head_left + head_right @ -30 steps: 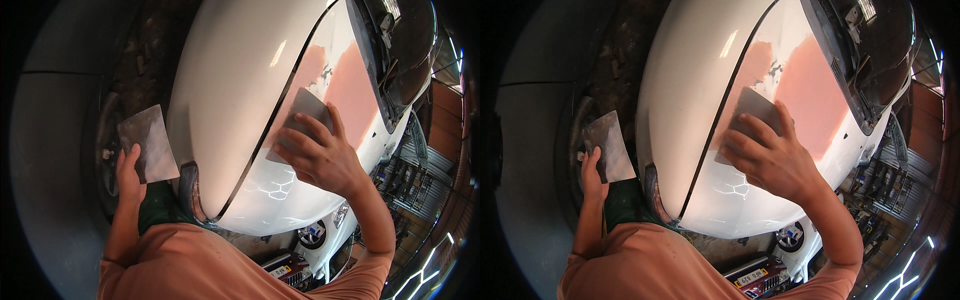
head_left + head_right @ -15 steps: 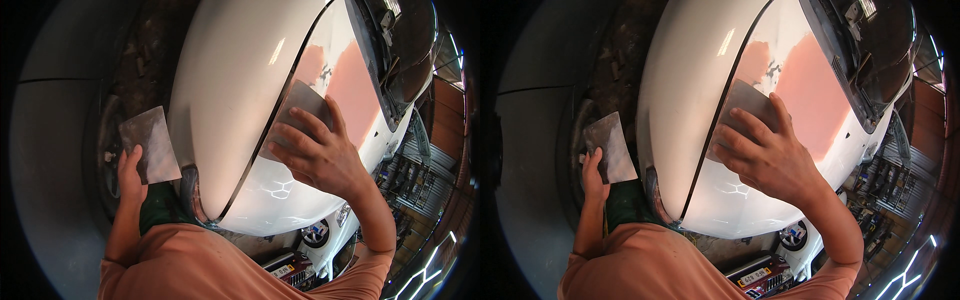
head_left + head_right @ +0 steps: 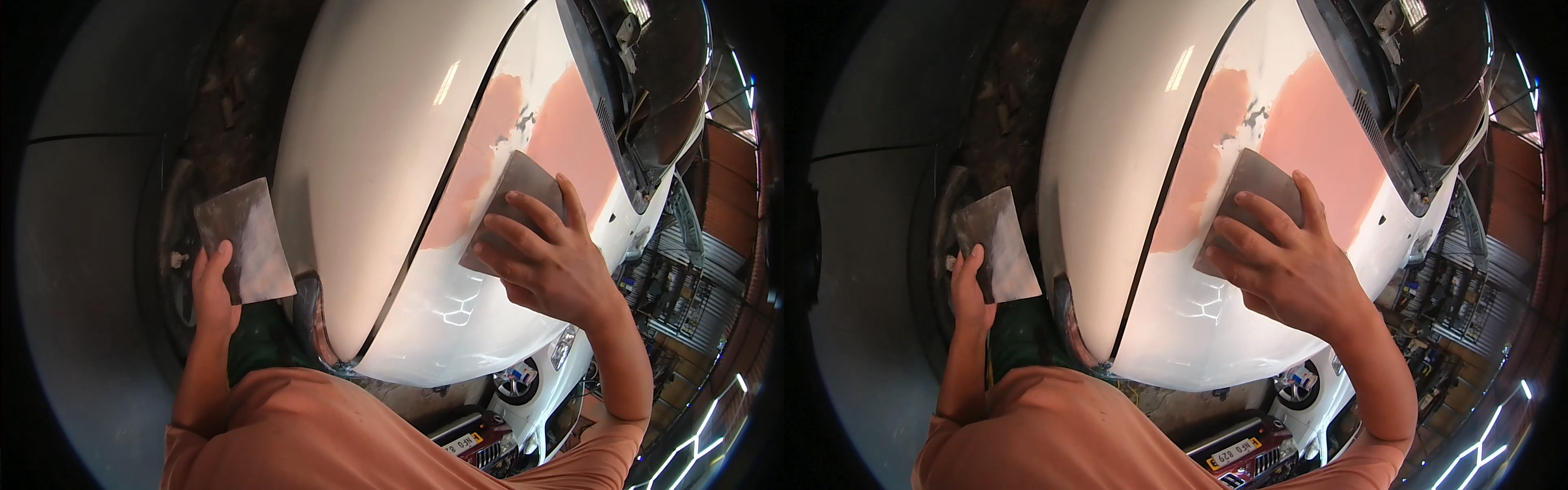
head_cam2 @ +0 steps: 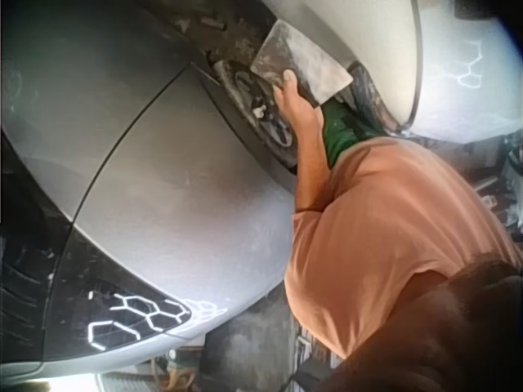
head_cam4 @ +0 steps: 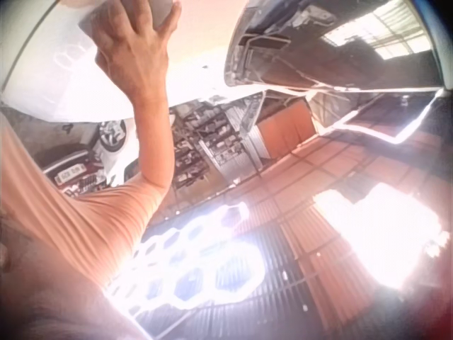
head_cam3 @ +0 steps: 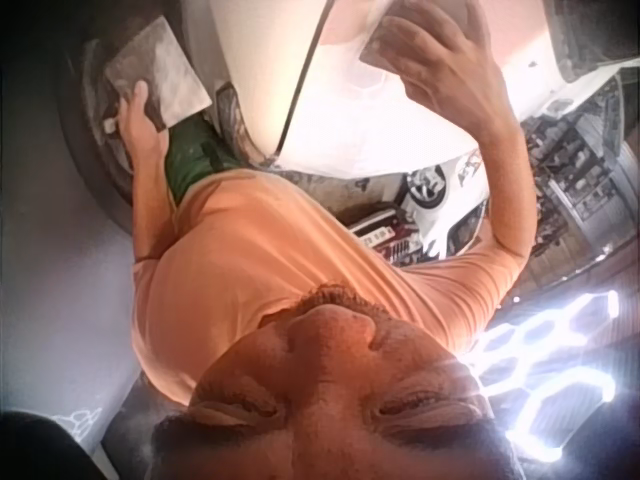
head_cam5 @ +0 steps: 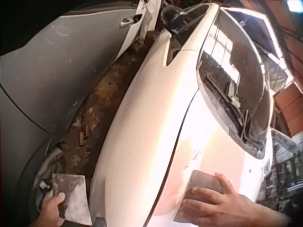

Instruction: The person applies body filler to several areas of a white car bumper and hood using a spreader tool, smoothing the filler over the damaged sections.

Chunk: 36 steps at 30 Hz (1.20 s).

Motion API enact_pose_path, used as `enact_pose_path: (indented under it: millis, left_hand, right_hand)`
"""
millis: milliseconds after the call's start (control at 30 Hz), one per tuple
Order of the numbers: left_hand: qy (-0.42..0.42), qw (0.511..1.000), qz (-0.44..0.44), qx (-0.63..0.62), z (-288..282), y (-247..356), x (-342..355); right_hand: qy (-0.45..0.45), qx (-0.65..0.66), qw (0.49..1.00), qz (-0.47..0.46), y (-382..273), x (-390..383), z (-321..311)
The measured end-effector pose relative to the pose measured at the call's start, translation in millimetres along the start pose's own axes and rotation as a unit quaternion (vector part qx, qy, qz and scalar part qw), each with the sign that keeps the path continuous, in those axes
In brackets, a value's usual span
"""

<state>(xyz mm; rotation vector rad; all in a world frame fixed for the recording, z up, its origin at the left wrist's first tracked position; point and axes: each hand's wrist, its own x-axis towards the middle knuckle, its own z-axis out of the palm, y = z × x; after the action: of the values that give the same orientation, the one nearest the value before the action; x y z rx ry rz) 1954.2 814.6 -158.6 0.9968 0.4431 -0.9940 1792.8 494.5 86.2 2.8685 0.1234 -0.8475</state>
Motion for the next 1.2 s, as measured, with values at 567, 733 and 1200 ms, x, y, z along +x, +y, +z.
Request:
enact_pose_path:
  millis: [567, 733, 1200]
  left_hand:
    - [0.002, 1.000, -0.004, 0.000, 2.2, 0.0, 2.8]
    - [-0.004, 1.000, -0.004, 0.005, 3.4, -0.6, 4.9]
    - [0.006, 1.000, -0.007, 0.005, 12.6, 3.1, 10.8]
  right_hand:
    - [0.049, 0.010, 0.998, -0.027, 0.7, 34.9, 8.5]
    - [-0.010, 0.009, 1.000, -0.006, 7.6, 7.1, 3.0]
    - [0.068, 0.020, 0.997, -0.042, 28.1, 45.7, -12.2]
